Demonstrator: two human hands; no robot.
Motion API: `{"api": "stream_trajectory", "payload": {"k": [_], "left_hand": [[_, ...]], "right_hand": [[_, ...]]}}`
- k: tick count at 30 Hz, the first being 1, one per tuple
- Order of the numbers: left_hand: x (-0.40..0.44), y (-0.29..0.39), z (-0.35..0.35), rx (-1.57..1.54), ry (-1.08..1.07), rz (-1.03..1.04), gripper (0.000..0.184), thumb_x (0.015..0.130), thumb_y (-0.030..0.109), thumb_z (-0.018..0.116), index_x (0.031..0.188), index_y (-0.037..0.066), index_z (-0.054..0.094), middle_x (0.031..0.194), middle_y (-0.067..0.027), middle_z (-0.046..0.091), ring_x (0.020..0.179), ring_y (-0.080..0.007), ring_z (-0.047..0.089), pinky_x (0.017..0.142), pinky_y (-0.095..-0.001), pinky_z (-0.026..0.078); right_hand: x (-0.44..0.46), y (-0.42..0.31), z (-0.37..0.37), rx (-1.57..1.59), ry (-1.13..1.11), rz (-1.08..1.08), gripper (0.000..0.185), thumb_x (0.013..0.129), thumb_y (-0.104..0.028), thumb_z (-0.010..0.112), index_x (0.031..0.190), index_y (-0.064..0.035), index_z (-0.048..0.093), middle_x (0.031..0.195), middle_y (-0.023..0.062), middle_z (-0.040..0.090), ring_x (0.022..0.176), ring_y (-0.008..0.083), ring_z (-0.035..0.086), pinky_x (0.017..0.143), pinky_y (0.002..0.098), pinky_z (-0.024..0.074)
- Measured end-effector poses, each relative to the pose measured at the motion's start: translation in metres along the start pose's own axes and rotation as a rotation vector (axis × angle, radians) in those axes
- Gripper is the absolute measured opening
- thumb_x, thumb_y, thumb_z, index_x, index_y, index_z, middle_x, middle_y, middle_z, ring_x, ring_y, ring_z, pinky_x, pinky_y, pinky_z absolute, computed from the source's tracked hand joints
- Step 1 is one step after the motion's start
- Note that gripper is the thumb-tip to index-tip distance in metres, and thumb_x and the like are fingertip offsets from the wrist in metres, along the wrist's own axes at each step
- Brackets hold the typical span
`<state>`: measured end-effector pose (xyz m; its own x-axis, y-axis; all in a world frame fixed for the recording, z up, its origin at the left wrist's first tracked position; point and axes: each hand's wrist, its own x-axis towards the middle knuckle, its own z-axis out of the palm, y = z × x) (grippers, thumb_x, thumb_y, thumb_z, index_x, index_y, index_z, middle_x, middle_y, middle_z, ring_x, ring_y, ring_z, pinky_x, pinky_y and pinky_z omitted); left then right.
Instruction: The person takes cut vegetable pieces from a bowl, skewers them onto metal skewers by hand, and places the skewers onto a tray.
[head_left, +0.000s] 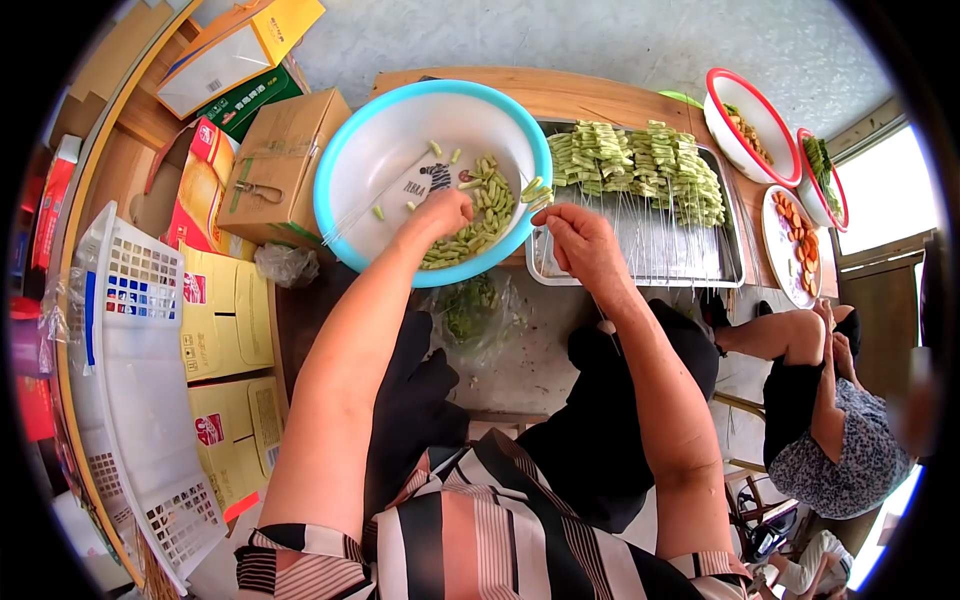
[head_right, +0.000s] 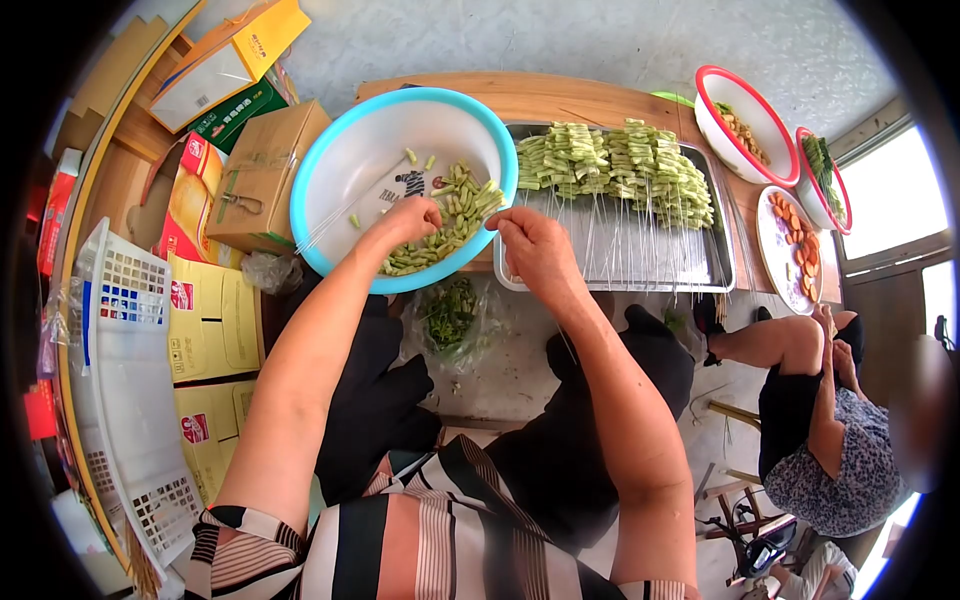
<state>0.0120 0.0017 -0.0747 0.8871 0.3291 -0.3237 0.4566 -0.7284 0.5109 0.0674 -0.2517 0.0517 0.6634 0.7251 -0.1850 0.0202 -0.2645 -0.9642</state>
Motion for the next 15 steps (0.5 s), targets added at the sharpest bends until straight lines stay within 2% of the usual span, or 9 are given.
{"api": "stream_trajectory", "payload": {"k": [3, 5, 8, 12, 15], "left_hand": [[-0.006, 0.006, 0.002, 0.038, -0.067, 0.026, 0.023, 0.073, 0.005, 0.065, 0.093, 0.014, 0.070, 0.095, -0.0110, 0.068, 0.093, -0.0262, 0.064, 0.081, -0.0365, 0.049], [-0.013, 0.015, -0.004, 0.102, -0.030, -0.087, 0.025, 0.071, 0.005, 0.067, 0.094, 0.014, 0.071, 0.102, -0.0113, 0.067, 0.099, -0.0267, 0.062, 0.084, -0.0366, 0.049], [-0.010, 0.006, -0.004, 0.075, -0.058, -0.074, 0.028, 0.072, 0.004, 0.065, 0.097, 0.016, 0.071, 0.106, -0.0112, 0.066, 0.103, -0.0276, 0.060, 0.087, -0.0374, 0.048], [-0.014, 0.007, 0.004, 0.075, -0.062, 0.015, 0.030, 0.074, 0.003, 0.061, 0.099, 0.016, 0.070, 0.106, -0.0114, 0.065, 0.103, -0.0285, 0.060, 0.087, -0.0383, 0.048], [-0.015, 0.008, 0.012, 0.120, -0.016, 0.064, 0.028, 0.070, 0.002, 0.066, 0.096, 0.013, 0.070, 0.101, -0.0157, 0.065, 0.098, -0.0308, 0.060, 0.086, -0.0386, 0.047]], "right_hand": [[0.000, -0.001, 0.000, -0.030, -0.002, -0.015, 0.020, 0.093, -0.012, 0.048, 0.096, 0.0000, 0.063, 0.053, -0.0021, 0.044, 0.046, 0.0052, 0.041, 0.043, 0.0243, 0.0338], [-0.001, -0.001, 0.000, -0.032, -0.004, -0.017, 0.020, 0.093, -0.012, 0.048, 0.095, -0.0001, 0.064, 0.053, -0.0020, 0.044, 0.046, 0.0053, 0.041, 0.044, 0.0243, 0.0340], [-0.001, -0.001, -0.001, -0.036, -0.004, -0.024, 0.020, 0.093, -0.013, 0.048, 0.095, -0.0008, 0.064, 0.052, -0.0019, 0.044, 0.046, 0.0055, 0.041, 0.043, 0.0245, 0.0341], [-0.001, 0.000, -0.001, -0.054, -0.002, -0.024, 0.020, 0.093, -0.013, 0.048, 0.095, -0.0007, 0.064, 0.052, -0.0014, 0.044, 0.046, 0.0057, 0.042, 0.043, 0.0249, 0.0343], [-0.001, 0.000, 0.000, -0.057, -0.003, -0.022, 0.021, 0.093, -0.014, 0.048, 0.094, -0.0006, 0.064, 0.052, -0.0011, 0.045, 0.045, 0.0059, 0.042, 0.043, 0.0252, 0.0344]]}}
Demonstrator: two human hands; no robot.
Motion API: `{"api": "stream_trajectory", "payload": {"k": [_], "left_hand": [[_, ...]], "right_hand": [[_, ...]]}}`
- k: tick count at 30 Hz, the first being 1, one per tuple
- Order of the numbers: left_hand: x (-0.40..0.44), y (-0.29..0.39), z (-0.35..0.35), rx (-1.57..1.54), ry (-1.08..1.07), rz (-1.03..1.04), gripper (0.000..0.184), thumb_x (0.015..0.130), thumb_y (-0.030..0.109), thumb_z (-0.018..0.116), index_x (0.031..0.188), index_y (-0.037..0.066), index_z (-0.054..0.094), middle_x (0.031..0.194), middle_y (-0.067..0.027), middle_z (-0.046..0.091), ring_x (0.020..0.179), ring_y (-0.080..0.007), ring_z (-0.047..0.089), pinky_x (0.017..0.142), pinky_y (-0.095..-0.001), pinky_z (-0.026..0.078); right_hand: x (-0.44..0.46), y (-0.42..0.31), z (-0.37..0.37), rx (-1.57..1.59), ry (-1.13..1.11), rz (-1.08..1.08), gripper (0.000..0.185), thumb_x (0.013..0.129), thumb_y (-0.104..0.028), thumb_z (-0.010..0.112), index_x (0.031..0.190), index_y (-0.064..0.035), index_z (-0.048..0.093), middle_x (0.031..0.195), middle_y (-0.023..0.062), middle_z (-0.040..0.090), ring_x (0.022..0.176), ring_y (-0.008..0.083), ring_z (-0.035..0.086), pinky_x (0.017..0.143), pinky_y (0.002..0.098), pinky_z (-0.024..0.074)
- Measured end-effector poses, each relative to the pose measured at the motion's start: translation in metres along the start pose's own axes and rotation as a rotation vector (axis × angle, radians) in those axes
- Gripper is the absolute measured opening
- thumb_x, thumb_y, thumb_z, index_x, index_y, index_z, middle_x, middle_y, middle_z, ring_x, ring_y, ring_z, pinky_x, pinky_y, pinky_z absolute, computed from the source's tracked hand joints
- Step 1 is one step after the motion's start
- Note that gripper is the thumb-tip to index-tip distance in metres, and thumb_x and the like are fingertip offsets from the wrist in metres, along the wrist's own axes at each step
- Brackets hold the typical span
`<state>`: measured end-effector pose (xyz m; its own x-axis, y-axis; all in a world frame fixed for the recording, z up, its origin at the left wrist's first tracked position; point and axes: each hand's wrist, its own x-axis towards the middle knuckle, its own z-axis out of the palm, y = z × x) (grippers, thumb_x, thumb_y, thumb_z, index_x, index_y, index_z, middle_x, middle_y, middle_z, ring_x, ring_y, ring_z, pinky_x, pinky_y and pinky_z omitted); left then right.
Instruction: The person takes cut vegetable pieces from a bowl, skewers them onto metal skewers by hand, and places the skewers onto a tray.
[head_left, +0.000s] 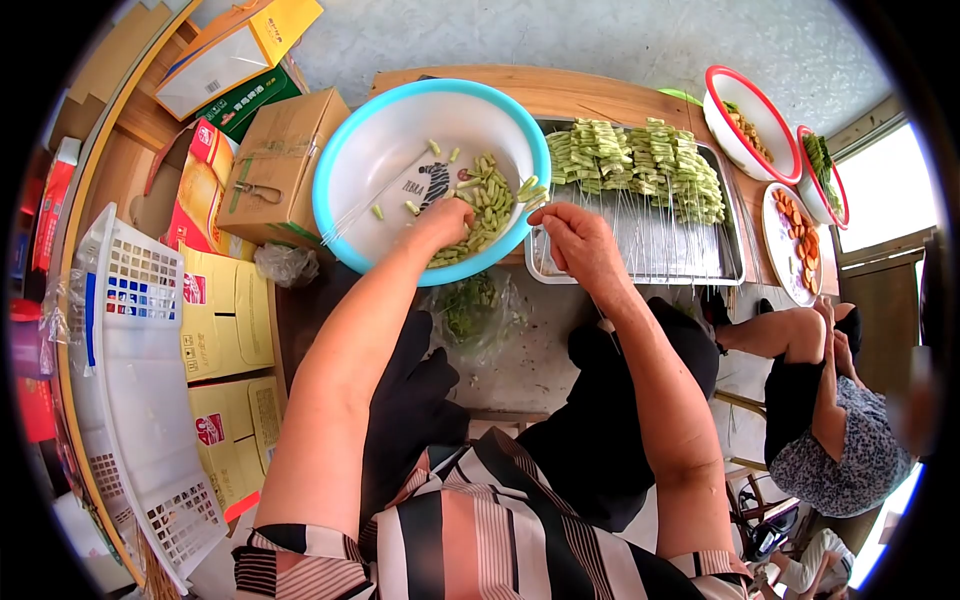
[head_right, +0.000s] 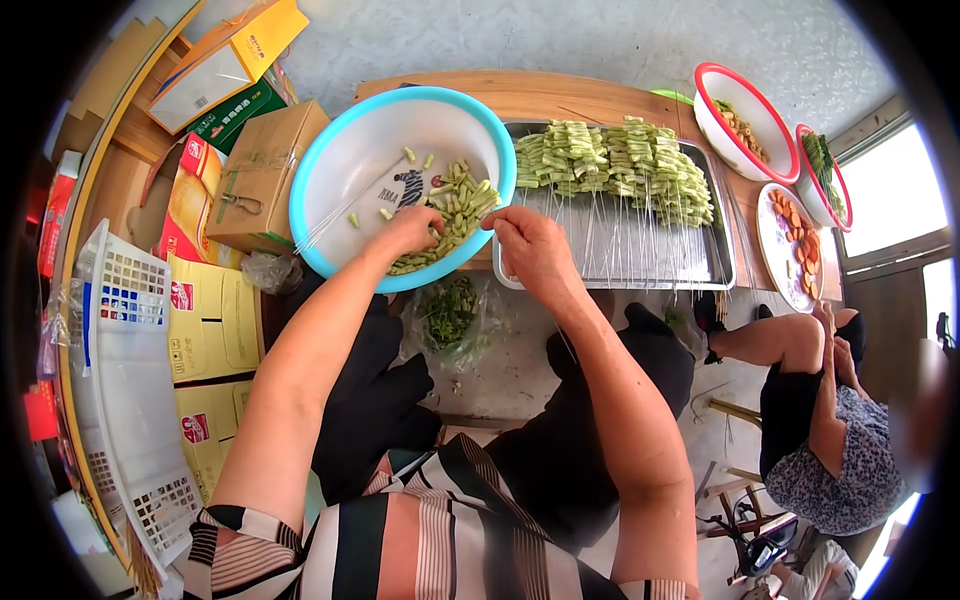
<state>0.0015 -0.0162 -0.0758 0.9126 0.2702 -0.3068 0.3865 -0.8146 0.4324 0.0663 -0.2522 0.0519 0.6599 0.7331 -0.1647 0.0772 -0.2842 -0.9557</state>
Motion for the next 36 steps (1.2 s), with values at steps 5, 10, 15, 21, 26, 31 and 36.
{"api": "stream_trajectory", "payload": {"k": [5, 10, 15, 21, 26, 31, 36], "left_hand": [[0.005, -0.004, 0.007, 0.059, 0.130, 0.039, 0.022, 0.073, 0.001, 0.065, 0.094, 0.006, 0.068, 0.095, -0.0164, 0.067, 0.089, -0.0278, 0.066, 0.076, -0.0366, 0.052], [-0.005, 0.024, -0.039, -0.735, 0.065, -0.133, 0.017, 0.082, 0.004, 0.061, 0.097, -0.005, 0.063, 0.087, -0.0167, 0.067, 0.077, -0.0209, 0.068, 0.066, -0.0316, 0.056], [-0.015, 0.031, -0.061, -1.416, 0.133, -0.057, 0.023, 0.088, 0.009, 0.060, 0.105, -0.007, 0.058, 0.090, -0.0137, 0.065, 0.078, -0.0217, 0.067, 0.067, -0.0301, 0.058], [-0.014, 0.029, -0.064, -1.601, 0.075, -0.065, 0.020, 0.088, 0.009, 0.061, 0.105, -0.003, 0.059, 0.093, -0.0118, 0.065, 0.082, -0.0189, 0.065, 0.074, -0.0308, 0.057], [-0.016, 0.031, -0.065, -1.615, 0.079, -0.038, 0.020, 0.088, 0.009, 0.062, 0.105, -0.002, 0.058, 0.093, -0.0117, 0.065, 0.084, -0.0190, 0.065, 0.076, -0.0312, 0.057], [-0.017, 0.035, -0.067, -1.630, 0.111, -0.014, 0.012, 0.087, 0.006, 0.062, 0.096, -0.001, 0.061, 0.090, -0.0120, 0.066, 0.082, -0.0201, 0.066, 0.075, -0.0328, 0.057], [-0.019, 0.038, -0.068, -1.626, 0.120, -0.004, 0.011, 0.087, 0.006, 0.062, 0.096, 0.000, 0.059, 0.091, -0.0123, 0.066, 0.083, -0.0201, 0.066, 0.077, -0.0322, 0.057]], "right_hand": [[0.002, 0.001, 0.001, -0.030, 0.003, 0.000, 0.021, 0.092, -0.015, 0.049, 0.094, -0.0001, 0.065, 0.052, -0.0005, 0.046, 0.045, 0.0060, 0.042, 0.043, 0.0254, 0.0346], [0.004, 0.007, 0.002, -0.035, 0.017, 0.003, 0.021, 0.091, -0.015, 0.050, 0.093, -0.0009, 0.066, 0.052, 0.0008, 0.049, 0.046, 0.0070, 0.046, 0.045, 0.0263, 0.0381], [0.004, 0.009, 0.009, -0.084, 0.014, 0.001, 0.021, 0.094, -0.014, 0.048, 0.097, -0.0018, 0.065, 0.050, -0.0043, 0.042, 0.044, 0.0034, 0.037, 0.042, 0.0222, 0.0287], [0.007, 0.021, 0.016, -0.114, 0.007, -0.064, 0.021, 0.094, -0.014, 0.049, 0.096, -0.0009, 0.065, 0.051, -0.0031, 0.042, 0.046, 0.0043, 0.039, 0.043, 0.0232, 0.0308], [0.007, 0.015, 0.016, -0.128, 0.014, -0.063, 0.021, 0.094, -0.014, 0.048, 0.096, -0.0010, 0.065, 0.051, -0.0031, 0.042, 0.046, 0.0045, 0.039, 0.043, 0.0234, 0.0308], [0.006, 0.011, 0.017, -0.137, 0.006, -0.047, 0.022, 0.094, -0.014, 0.047, 0.096, -0.0008, 0.064, 0.051, -0.0029, 0.042, 0.046, 0.0048, 0.039, 0.044, 0.0235, 0.0313], [0.007, 0.014, 0.018, -0.124, 0.018, -0.061, 0.022, 0.094, -0.014, 0.047, 0.096, -0.0006, 0.064, 0.051, -0.0026, 0.042, 0.046, 0.0049, 0.039, 0.044, 0.0237, 0.0316]]}}
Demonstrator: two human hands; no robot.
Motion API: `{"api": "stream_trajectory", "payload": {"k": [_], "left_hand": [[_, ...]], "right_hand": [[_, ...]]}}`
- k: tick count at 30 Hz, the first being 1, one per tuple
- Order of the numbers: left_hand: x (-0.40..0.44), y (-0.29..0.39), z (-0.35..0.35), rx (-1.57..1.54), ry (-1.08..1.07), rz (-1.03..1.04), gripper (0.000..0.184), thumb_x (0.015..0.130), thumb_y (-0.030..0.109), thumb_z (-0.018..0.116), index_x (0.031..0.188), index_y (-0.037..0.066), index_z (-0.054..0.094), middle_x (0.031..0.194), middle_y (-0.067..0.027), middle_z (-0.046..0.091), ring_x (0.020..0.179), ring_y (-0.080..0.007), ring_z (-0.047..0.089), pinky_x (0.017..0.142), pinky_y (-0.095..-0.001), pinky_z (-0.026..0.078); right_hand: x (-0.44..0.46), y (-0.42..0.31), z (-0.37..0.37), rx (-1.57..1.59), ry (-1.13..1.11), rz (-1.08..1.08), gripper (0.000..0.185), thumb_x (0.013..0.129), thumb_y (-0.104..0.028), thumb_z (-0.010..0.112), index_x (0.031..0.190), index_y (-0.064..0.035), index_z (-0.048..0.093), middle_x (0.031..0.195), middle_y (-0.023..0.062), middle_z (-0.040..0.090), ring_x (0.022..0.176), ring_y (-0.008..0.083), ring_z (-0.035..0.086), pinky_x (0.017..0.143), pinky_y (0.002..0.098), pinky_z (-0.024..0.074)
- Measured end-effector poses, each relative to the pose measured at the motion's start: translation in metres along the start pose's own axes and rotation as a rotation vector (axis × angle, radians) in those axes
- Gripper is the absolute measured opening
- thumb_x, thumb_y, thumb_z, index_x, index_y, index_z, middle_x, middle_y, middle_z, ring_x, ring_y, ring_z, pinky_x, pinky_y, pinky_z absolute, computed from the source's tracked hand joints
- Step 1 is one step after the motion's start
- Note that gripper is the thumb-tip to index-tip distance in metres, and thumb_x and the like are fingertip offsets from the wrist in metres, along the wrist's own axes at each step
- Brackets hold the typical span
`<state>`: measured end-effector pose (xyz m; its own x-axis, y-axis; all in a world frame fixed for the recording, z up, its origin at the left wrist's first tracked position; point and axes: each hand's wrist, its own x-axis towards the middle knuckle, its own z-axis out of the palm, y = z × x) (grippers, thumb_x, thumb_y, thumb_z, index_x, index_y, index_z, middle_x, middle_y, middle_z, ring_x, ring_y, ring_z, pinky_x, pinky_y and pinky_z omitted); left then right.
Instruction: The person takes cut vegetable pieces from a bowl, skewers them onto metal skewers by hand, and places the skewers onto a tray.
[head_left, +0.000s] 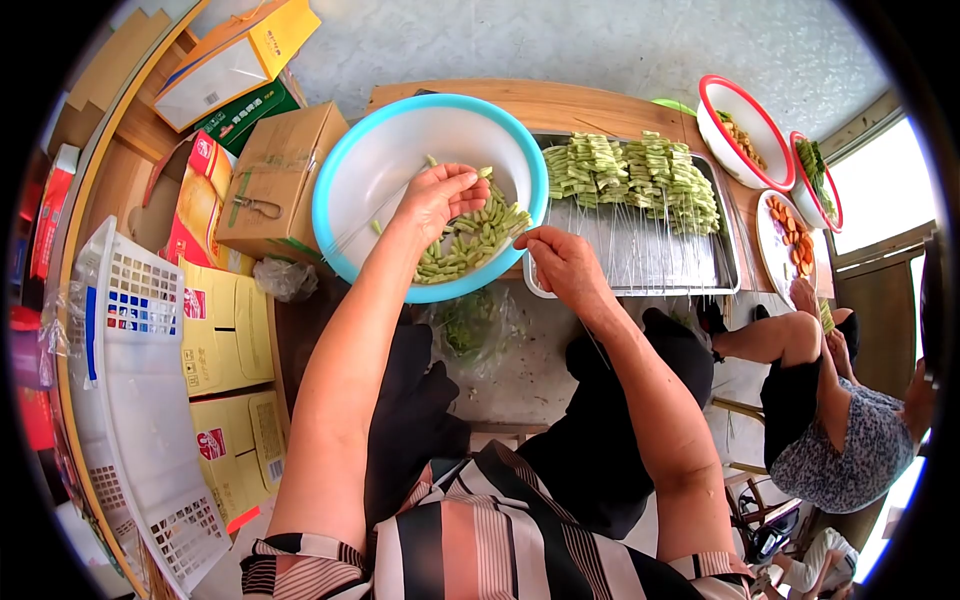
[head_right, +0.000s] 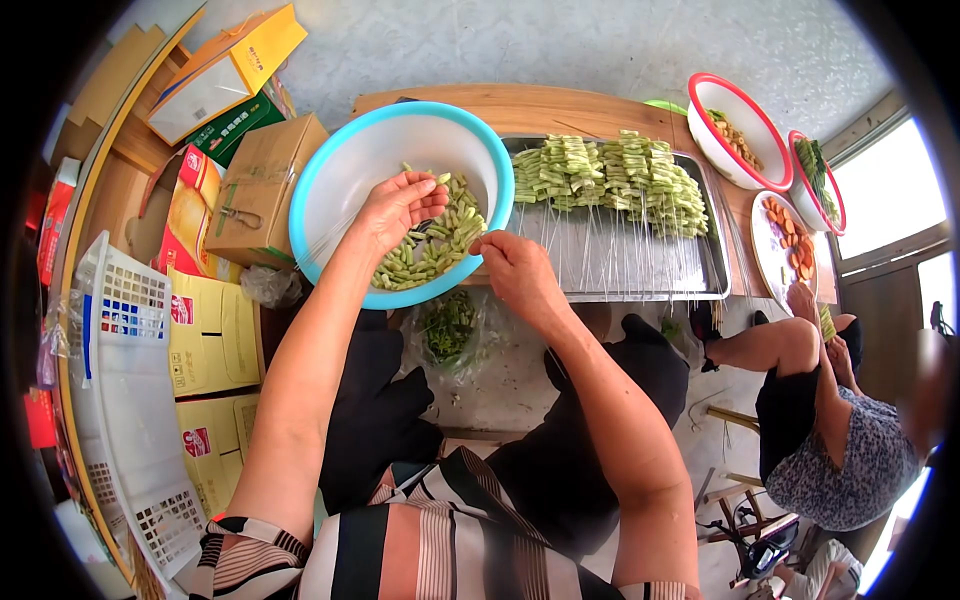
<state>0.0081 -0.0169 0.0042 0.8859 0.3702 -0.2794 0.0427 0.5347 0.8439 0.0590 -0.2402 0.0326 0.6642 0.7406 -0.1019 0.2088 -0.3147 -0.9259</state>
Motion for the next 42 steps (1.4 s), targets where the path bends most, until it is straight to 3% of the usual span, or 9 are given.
{"api": "stream_trajectory", "payload": {"k": [38, 40, 42], "left_hand": [[-0.008, 0.012, 0.010, 0.222, -0.051, 0.132, 0.012, 0.088, 0.007, 0.061, 0.096, 0.000, 0.059, 0.092, -0.0129, 0.066, 0.083, -0.0192, 0.065, 0.076, -0.0311, 0.057], [-0.009, 0.012, 0.010, 0.232, -0.058, 0.131, 0.011, 0.088, 0.008, 0.061, 0.096, 0.000, 0.059, 0.091, -0.0128, 0.066, 0.083, -0.0192, 0.066, 0.075, -0.0310, 0.056], [-0.010, 0.012, 0.011, 0.273, -0.113, 0.128, 0.012, 0.088, 0.008, 0.061, 0.096, 0.000, 0.059, 0.091, -0.0125, 0.066, 0.082, -0.0191, 0.066, 0.074, -0.0306, 0.056]], "right_hand": [[-0.002, -0.004, -0.008, 0.110, -0.032, 0.029, 0.020, 0.094, -0.011, 0.048, 0.098, -0.0001, 0.064, 0.051, -0.0040, 0.039, 0.044, 0.0038, 0.036, 0.042, 0.0223, 0.0283], [-0.003, -0.008, -0.011, 0.073, -0.047, 0.074, 0.021, 0.092, -0.015, 0.050, 0.096, -0.0013, 0.065, 0.054, 0.0015, 0.047, 0.050, 0.0074, 0.045, 0.048, 0.0263, 0.0381], [-0.002, -0.009, -0.009, 0.090, -0.044, 0.062, 0.021, 0.093, -0.014, 0.049, 0.098, -0.0011, 0.065, 0.052, -0.0017, 0.043, 0.047, 0.0054, 0.040, 0.045, 0.0241, 0.0326]]}}
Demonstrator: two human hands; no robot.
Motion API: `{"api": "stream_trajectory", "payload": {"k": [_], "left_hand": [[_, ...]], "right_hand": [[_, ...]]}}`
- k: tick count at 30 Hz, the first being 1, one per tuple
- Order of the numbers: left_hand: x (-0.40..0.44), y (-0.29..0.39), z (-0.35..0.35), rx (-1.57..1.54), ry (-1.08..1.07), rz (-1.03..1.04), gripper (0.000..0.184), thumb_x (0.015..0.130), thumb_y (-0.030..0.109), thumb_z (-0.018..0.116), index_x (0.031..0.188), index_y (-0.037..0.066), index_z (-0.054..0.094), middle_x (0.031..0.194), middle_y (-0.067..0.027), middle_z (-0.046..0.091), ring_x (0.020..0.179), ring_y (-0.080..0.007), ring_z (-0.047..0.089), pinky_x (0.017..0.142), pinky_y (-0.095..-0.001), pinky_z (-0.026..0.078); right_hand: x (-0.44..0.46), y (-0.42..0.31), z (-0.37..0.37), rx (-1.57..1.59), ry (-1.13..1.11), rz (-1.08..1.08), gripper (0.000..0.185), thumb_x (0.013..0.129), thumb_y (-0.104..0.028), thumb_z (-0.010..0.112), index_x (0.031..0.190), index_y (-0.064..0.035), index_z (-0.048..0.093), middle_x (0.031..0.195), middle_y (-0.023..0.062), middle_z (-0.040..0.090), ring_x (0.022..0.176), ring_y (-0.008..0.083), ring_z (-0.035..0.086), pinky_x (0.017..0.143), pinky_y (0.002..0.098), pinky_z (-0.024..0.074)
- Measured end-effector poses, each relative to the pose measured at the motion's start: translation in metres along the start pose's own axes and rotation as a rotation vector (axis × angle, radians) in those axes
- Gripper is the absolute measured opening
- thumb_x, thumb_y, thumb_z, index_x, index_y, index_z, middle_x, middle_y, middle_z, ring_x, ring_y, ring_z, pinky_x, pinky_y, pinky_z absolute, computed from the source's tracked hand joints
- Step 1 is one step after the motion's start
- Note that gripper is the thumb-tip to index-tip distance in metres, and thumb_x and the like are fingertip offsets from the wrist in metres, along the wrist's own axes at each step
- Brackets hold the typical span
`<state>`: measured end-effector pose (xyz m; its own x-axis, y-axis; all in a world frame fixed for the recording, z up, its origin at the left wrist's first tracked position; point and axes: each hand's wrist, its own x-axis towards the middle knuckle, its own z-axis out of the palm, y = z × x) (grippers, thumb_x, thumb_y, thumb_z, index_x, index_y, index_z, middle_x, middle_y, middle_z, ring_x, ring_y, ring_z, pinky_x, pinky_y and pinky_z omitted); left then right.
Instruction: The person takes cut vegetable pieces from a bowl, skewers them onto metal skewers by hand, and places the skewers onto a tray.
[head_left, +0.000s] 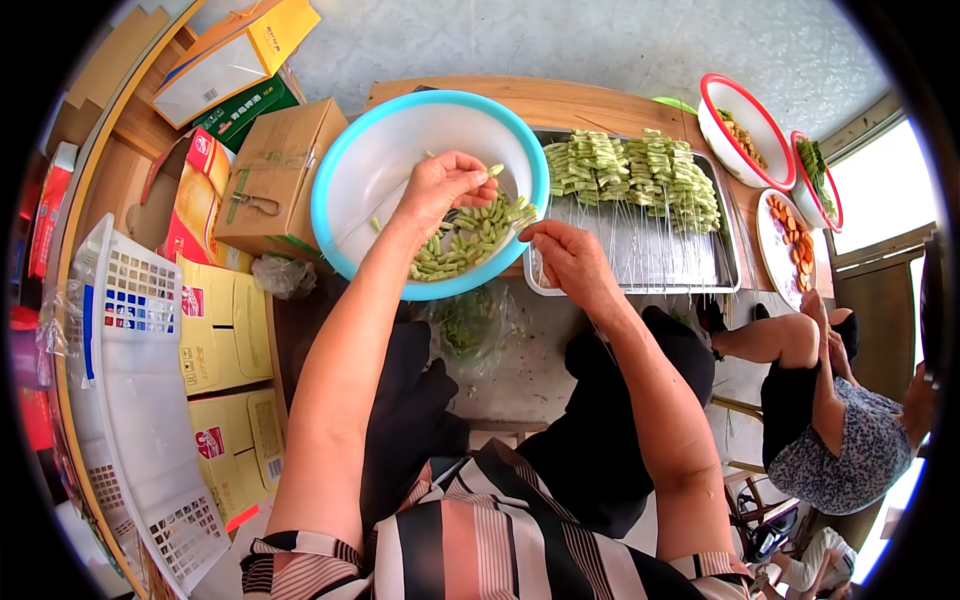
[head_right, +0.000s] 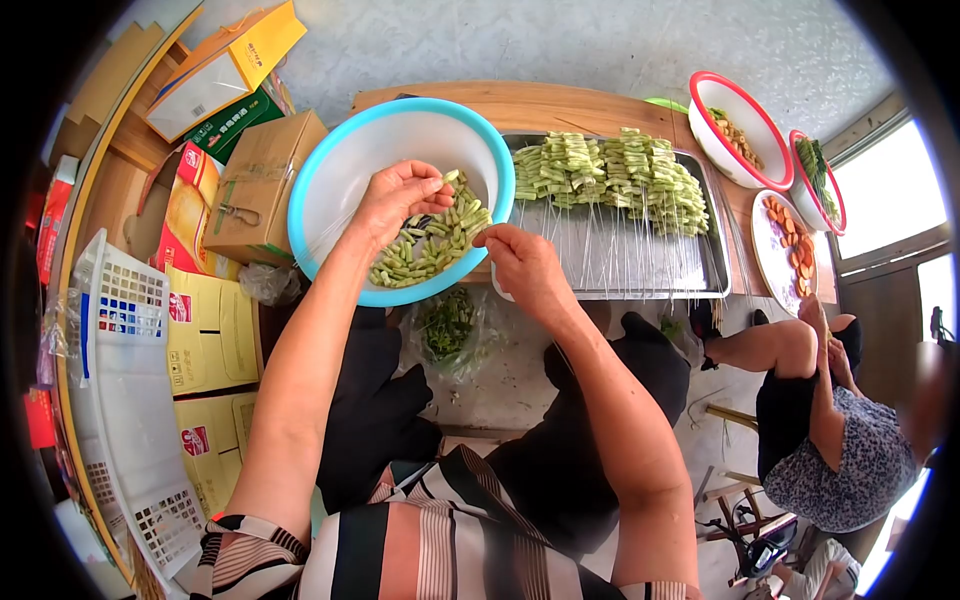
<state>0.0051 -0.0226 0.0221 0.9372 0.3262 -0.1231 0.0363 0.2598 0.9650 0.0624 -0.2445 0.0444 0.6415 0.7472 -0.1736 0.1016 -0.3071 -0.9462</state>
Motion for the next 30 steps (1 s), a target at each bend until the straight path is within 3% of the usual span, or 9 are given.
{"api": "stream_trajectory", "payload": {"k": [1, 7, 10, 15, 22, 24, 26, 28, 30], "left_hand": [[-0.001, -0.001, 0.001, 0.000, 0.000, -0.001, 0.012, 0.088, 0.008, 0.061, 0.096, 0.000, 0.059, 0.091, -0.0125, 0.066, 0.082, -0.0191, 0.066, 0.074, -0.0306, 0.056], [-0.002, -0.004, 0.010, 0.046, -0.062, 0.019, 0.012, 0.088, 0.010, 0.062, 0.096, 0.000, 0.060, 0.089, -0.0115, 0.066, 0.081, -0.0176, 0.066, 0.074, -0.0298, 0.056], [-0.002, -0.008, 0.015, 0.049, -0.085, 0.057, 0.012, 0.088, 0.011, 0.062, 0.094, 0.001, 0.062, 0.089, -0.0087, 0.066, 0.081, -0.0154, 0.065, 0.074, -0.0289, 0.056], [-0.001, -0.009, 0.018, 0.090, -0.121, 0.093, 0.013, 0.089, 0.013, 0.063, 0.094, 0.002, 0.063, 0.089, -0.0042, 0.065, 0.082, -0.0128, 0.065, 0.075, -0.0278, 0.056], [0.001, 0.001, 0.004, -0.014, -0.056, 0.021, 0.018, 0.092, 0.018, 0.059, 0.097, 0.001, 0.062, 0.089, -0.0060, 0.065, 0.080, -0.0150, 0.065, 0.072, -0.0266, 0.055], [0.006, -0.006, -0.010, 0.255, 0.093, -0.099, 0.019, 0.093, 0.020, 0.056, 0.098, 0.002, 0.061, 0.089, -0.0059, 0.064, 0.080, -0.0151, 0.065, 0.069, -0.0271, 0.054], [0.006, -0.019, -0.025, 0.427, 0.139, -0.124, 0.021, 0.087, 0.021, 0.062, 0.089, 0.001, 0.062, 0.087, -0.0115, 0.067, 0.080, -0.0208, 0.067, 0.071, -0.0320, 0.054], [0.002, -0.031, -0.040, 1.301, 0.063, -0.151, 0.023, 0.081, 0.022, 0.064, 0.087, 0.000, 0.064, 0.092, -0.0140, 0.068, 0.085, -0.0285, 0.066, 0.076, -0.0371, 0.053], [-0.002, -0.044, -0.048, 1.475, 0.044, -0.261, 0.022, 0.080, 0.022, 0.065, 0.088, 0.001, 0.065, 0.094, -0.0144, 0.067, 0.088, -0.0307, 0.065, 0.078, -0.0386, 0.052]], "right_hand": [[0.000, 0.000, 0.001, 0.018, 0.002, -0.013, 0.021, 0.095, -0.012, 0.047, 0.100, -0.0008, 0.064, 0.050, -0.0048, 0.038, 0.044, 0.0035, 0.035, 0.042, 0.0218, 0.0271], [0.003, -0.001, 0.002, 0.011, 0.024, -0.020, 0.021, 0.095, -0.014, 0.047, 0.099, -0.0017, 0.063, 0.050, -0.0050, 0.038, 0.044, 0.0032, 0.035, 0.042, 0.0218, 0.0257], [0.005, 0.000, 0.000, 0.039, 0.020, 0.001, 0.020, 0.094, -0.016, 0.049, 0.095, -0.0019, 0.064, 0.052, -0.0007, 0.045, 0.047, 0.0056, 0.042, 0.043, 0.0249, 0.0333], [0.006, 0.000, 0.000, 0.091, 0.031, 0.005, 0.019, 0.094, -0.014, 0.049, 0.094, -0.0021, 0.063, 0.052, -0.0024, 0.044, 0.046, 0.0048, 0.041, 0.042, 0.0236, 0.0318], [0.006, -0.004, -0.003, 0.143, 0.085, -0.017, 0.019, 0.095, -0.013, 0.048, 0.096, -0.0020, 0.063, 0.054, -0.0034, 0.043, 0.048, 0.0043, 0.040, 0.043, 0.0221, 0.0314], [0.005, -0.003, -0.005, 0.155, 0.079, -0.025, 0.019, 0.095, -0.013, 0.047, 0.096, -0.0018, 0.063, 0.054, -0.0035, 0.043, 0.047, 0.0042, 0.040, 0.043, 0.0219, 0.0311], [0.005, -0.002, -0.006, 0.169, 0.076, -0.035, 0.019, 0.095, -0.013, 0.047, 0.096, -0.0016, 0.063, 0.054, -0.0036, 0.043, 0.047, 0.0041, 0.040, 0.043, 0.0216, 0.0308], [0.003, -0.004, -0.008, 0.197, 0.079, -0.036, 0.019, 0.095, -0.013, 0.048, 0.096, -0.0013, 0.063, 0.054, -0.0036, 0.044, 0.046, 0.0040, 0.040, 0.042, 0.0214, 0.0302], [0.002, -0.005, -0.009, 0.193, 0.082, -0.038, 0.019, 0.095, -0.012, 0.048, 0.097, -0.0013, 0.063, 0.054, -0.0034, 0.044, 0.046, 0.0041, 0.040, 0.042, 0.0215, 0.0301]]}}
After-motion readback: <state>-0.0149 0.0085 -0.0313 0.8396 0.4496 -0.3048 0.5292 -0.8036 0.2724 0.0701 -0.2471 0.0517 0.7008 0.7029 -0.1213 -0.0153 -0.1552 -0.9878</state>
